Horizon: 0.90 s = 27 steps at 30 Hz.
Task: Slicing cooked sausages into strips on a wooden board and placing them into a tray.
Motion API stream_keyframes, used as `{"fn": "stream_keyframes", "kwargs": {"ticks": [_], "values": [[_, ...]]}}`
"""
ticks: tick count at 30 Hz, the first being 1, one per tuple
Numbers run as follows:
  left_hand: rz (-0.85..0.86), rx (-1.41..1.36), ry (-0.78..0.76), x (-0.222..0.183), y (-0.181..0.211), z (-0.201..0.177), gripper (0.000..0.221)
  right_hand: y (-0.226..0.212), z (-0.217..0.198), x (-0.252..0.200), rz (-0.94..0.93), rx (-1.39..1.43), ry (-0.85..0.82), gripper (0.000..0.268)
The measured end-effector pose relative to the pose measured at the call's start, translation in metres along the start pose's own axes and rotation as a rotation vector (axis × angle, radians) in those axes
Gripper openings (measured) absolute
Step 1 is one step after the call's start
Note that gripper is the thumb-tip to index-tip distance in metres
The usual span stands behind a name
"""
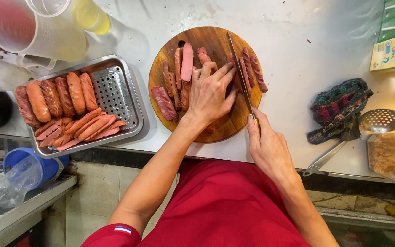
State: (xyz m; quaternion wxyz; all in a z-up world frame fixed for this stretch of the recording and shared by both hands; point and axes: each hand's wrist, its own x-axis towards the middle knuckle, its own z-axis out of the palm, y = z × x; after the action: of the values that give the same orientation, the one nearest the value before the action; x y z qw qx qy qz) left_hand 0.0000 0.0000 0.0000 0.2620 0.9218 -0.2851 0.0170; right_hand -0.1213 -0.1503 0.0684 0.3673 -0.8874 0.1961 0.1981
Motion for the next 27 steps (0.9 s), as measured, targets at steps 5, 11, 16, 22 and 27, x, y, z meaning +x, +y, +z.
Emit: {"fn": "stream_keyframes", "kwargs": {"ticks": [5,11,16,22,27], "values": [[-0.009,-0.020,-0.011,0.001,0.001,-0.001,0.054,-0.004,-0.002,-0.002,0.020,-0.007,-0.012,0.050],[-0.026,-0.044,-0.031,0.003,0.000,-0.001,0.054,0.009,-0.002,-0.013,0.046,-0.020,-0.060,0.050],[-0.029,-0.056,-0.022,0.004,-0.002,-0.001,0.052,-0.006,-0.010,-0.008,0.158,-0.068,-0.122,0.050],[-0.036,-0.104,-0.018,0.005,-0.004,0.000,0.049,0.004,-0.002,0.013,0.037,-0.036,-0.089,0.049],[-0.032,-0.110,-0.035,0.005,-0.003,-0.002,0.052,0.008,0.010,0.032,0.051,-0.007,-0.061,0.050]]}}
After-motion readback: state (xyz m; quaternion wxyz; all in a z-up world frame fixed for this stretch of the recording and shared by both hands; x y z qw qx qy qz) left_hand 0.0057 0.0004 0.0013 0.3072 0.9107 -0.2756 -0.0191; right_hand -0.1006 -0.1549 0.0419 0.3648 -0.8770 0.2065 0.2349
